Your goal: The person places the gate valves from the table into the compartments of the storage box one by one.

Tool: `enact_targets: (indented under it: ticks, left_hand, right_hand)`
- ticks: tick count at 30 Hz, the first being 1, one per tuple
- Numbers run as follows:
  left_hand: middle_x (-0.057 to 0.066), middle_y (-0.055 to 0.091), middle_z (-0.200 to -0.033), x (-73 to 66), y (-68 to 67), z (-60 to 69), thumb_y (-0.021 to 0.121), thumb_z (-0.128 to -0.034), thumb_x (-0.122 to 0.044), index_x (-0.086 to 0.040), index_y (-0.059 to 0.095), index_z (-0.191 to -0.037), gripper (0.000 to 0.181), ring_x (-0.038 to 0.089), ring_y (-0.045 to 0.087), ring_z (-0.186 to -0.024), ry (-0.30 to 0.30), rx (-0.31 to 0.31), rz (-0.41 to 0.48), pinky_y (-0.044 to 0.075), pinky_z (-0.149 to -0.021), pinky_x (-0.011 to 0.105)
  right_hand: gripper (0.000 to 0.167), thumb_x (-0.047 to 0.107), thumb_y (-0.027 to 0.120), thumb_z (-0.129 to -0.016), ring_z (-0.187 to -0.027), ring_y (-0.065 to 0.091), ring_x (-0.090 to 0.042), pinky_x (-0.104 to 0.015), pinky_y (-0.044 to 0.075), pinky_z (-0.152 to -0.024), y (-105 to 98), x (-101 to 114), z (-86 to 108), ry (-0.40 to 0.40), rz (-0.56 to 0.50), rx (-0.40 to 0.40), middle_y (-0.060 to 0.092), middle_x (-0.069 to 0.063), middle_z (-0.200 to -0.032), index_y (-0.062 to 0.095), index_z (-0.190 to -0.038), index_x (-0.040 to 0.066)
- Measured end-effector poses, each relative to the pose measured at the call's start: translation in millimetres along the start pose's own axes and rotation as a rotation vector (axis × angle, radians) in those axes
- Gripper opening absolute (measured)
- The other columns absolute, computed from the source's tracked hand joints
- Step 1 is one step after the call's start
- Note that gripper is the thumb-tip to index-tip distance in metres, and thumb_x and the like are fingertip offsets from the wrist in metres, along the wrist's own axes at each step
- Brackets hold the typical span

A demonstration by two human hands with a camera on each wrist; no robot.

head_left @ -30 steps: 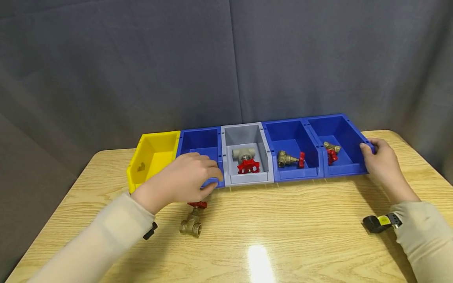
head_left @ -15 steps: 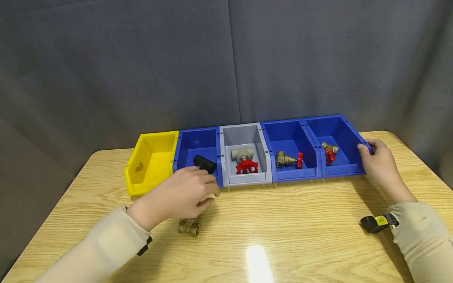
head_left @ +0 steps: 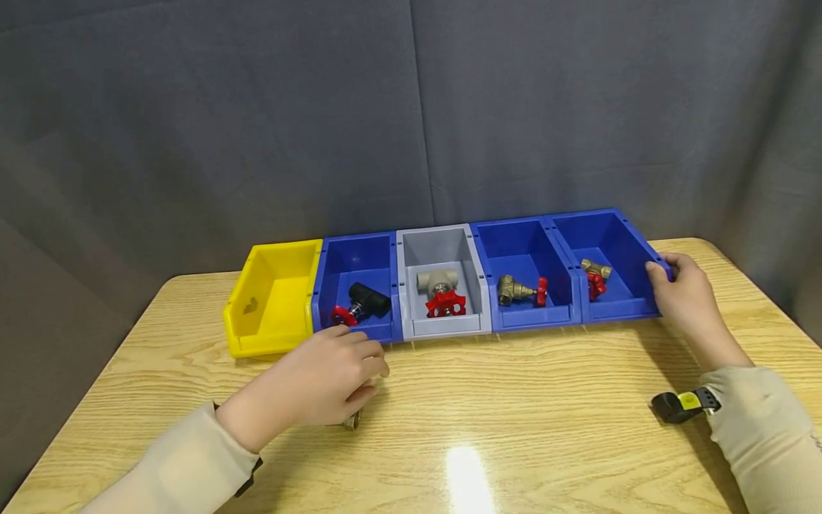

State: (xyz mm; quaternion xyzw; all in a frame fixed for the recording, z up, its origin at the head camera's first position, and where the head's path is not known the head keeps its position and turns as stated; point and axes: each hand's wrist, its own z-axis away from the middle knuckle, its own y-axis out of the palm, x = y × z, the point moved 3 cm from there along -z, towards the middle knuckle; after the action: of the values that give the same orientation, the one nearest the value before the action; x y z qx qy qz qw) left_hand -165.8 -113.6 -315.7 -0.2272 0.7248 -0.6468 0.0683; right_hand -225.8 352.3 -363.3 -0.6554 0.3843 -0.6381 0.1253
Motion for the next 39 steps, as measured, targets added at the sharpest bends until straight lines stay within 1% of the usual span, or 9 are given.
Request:
enact_targets:
  ticks: [4, 5, 8, 14, 19, 24, 30, 35, 39]
  left_hand:
    - [-0.002, 0.068, -0.099, -0.3, 1.2, 6.6, 0.072, -0.0869, -0.02, -0.013, 0.07, -0.099, 0.015, 0.018, 0.063, -0.089, -0.024, 0.009, 0.023, 0.052, -0.081, 0.034]
    - [-0.001, 0.068, -0.103, -0.5, 1.5, 8.0, 0.072, -0.0872, -0.02, -0.013, 0.07, -0.103, 0.018, 0.019, 0.064, -0.092, -0.032, 0.021, 0.028, 0.052, -0.084, 0.035]
    - [0.001, 0.067, -0.115, -1.5, 1.1, 11.5, 0.072, -0.0889, -0.023, -0.014, 0.069, -0.115, 0.028, 0.021, 0.064, -0.104, -0.067, 0.068, 0.061, 0.051, -0.093, 0.04]
    - [-0.001, 0.064, -0.125, -2.4, 2.8, 20.5, 0.07, -0.0906, -0.034, -0.017, 0.067, -0.122, 0.036, 0.022, 0.059, -0.115, -0.165, 0.124, 0.152, 0.047, -0.1, 0.043]
    - [-0.001, 0.06, -0.131, -1.3, 6.8, 28.3, 0.07, -0.0887, -0.04, -0.019, 0.063, -0.128, 0.045, 0.022, 0.054, -0.123, -0.226, 0.153, 0.2, 0.044, -0.103, 0.045]
    - [0.0, 0.053, -0.141, -0.6, 12.0, 34.9, 0.071, -0.0861, -0.05, -0.021, 0.057, -0.137, 0.06, 0.025, 0.048, -0.13, -0.286, 0.235, 0.239, 0.039, -0.108, 0.049]
    - [0.001, 0.048, -0.146, -1.5, 17.3, 38.7, 0.073, -0.0847, -0.049, -0.023, 0.054, -0.141, 0.065, 0.027, 0.045, -0.133, -0.297, 0.263, 0.266, 0.037, -0.109, 0.051]
    - [0.003, 0.044, -0.151, 0.2, 23.4, 41.9, 0.074, -0.0836, -0.048, -0.021, 0.048, -0.146, 0.073, 0.03, 0.042, -0.136, -0.304, 0.267, 0.289, 0.035, -0.11, 0.054]
    - [0.003, 0.044, -0.15, 2.6, 29.4, 42.1, 0.075, -0.083, -0.048, -0.023, 0.048, -0.146, 0.073, 0.031, 0.044, -0.134, -0.319, 0.281, 0.309, 0.036, -0.109, 0.054]
  right_hand:
    - [0.052, 0.024, 0.036, -0.106, -0.106, 0.051, -0.046, -0.038, 0.044, -0.077, 0, 0, 0.1, 0.001, 0.005, -0.003, 0.048, -0.04, -0.122, 0.038, -0.135, -0.02]
    - [0.052, 0.024, 0.036, -0.106, -0.106, 0.051, -0.045, -0.034, 0.043, -0.075, 0, 1, 0.3, 0.002, 0.007, -0.004, 0.048, -0.04, -0.121, 0.038, -0.135, -0.019]
    - [0.052, 0.024, 0.036, -0.106, -0.106, 0.05, -0.046, -0.033, 0.043, -0.075, 0, 1, 0.8, 0.002, 0.005, -0.004, 0.048, -0.04, -0.122, 0.038, -0.135, -0.02]
    - [0.053, 0.025, 0.036, -0.106, -0.105, 0.05, -0.046, -0.027, 0.04, -0.072, 0, 2, 1.8, 0.0, 0.001, 0.003, 0.048, -0.039, -0.121, 0.037, -0.135, -0.02]
    - [0.054, 0.025, 0.035, -0.106, -0.107, 0.05, -0.047, -0.041, 0.045, -0.077, 0, 2, 1.2, 0.004, 0.0, 0.01, 0.047, -0.04, -0.122, 0.036, -0.135, -0.02]
    - [0.053, 0.026, 0.036, -0.106, -0.105, 0.051, -0.046, -0.034, 0.045, -0.075, 0, 1, 1.7, 0.003, -0.003, 0.004, 0.048, -0.04, -0.121, 0.038, -0.135, -0.02]
    - [0.051, 0.024, 0.036, -0.106, -0.103, 0.052, -0.044, -0.033, 0.044, -0.073, 0, 1, 1.3, 0.002, 0.004, -0.01, 0.05, -0.039, -0.12, 0.039, -0.133, -0.019]
    - [0.052, 0.024, 0.037, -0.106, -0.105, 0.051, -0.047, -0.027, 0.04, -0.071, -1, 2, 2.1, -0.011, 0.003, 0.0, 0.048, -0.041, -0.12, 0.038, -0.133, -0.021]
    - [0.052, 0.023, 0.037, -0.106, -0.105, 0.051, -0.047, -0.023, 0.039, -0.07, -1, 2, 2.3, -0.008, 0.004, 0.0, 0.048, -0.041, -0.121, 0.037, -0.134, -0.021]
